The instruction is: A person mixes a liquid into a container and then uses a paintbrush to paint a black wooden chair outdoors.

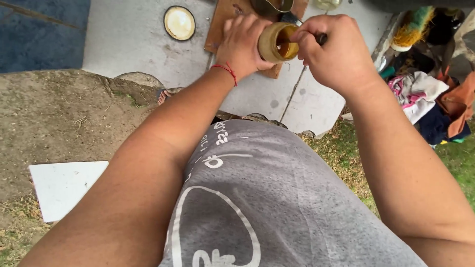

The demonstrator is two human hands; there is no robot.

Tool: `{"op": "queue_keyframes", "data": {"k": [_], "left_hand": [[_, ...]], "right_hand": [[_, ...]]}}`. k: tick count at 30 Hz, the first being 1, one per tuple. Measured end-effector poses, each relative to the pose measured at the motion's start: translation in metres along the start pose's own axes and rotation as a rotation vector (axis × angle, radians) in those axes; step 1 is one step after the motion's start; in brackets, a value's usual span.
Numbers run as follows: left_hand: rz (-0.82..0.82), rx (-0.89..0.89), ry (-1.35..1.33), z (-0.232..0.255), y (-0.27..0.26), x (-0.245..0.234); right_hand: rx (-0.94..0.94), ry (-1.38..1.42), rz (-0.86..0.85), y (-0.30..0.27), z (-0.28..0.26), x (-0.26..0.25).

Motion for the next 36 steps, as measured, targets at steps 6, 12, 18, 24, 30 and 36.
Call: {"op": "queue_keyframes", "data": {"k": [6,12,18,24,30,36], "left_hand": [[0.029,0.012,-0.018,0.002,-0.002,0.0],[0.019,0.016,-0.012,0.008,-0.004,0.004],[-0.097,-0.099,0.06,0.012,-0.01,0.002],[-0.14,-0.167,0.11,0.013,-0.009,-0.005],[-0.119,-0.196,0.051,0.02,-0.008,-0.019],[-0.065,-0.161,0.091,0.028,0.003,-0.028]], "right_hand": [[0.085,0.015,0.008,-0.007,0.002,-0.003],[-0.014,0.189,0.179,-0.009,0.019,0.002],[0.202,0.321,0.169,-0.024,0.034,0.006],[0.042,0.143,0.002,-0.013,0.02,0.011],[0.059,0.053,-0.135,0.0,0.016,0.006],[-0.116,-0.085,0.014,0.006,0.021,-0.003]]}}
Point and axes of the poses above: each hand's wrist, its own y-axis towards the middle knuckle, its own x-axis out of the palm, z = x × y, the point moved 6 cm from there along y, towards the middle knuckle, and after that the axes turned 15 degrees about -x, right-handed, at the moved point
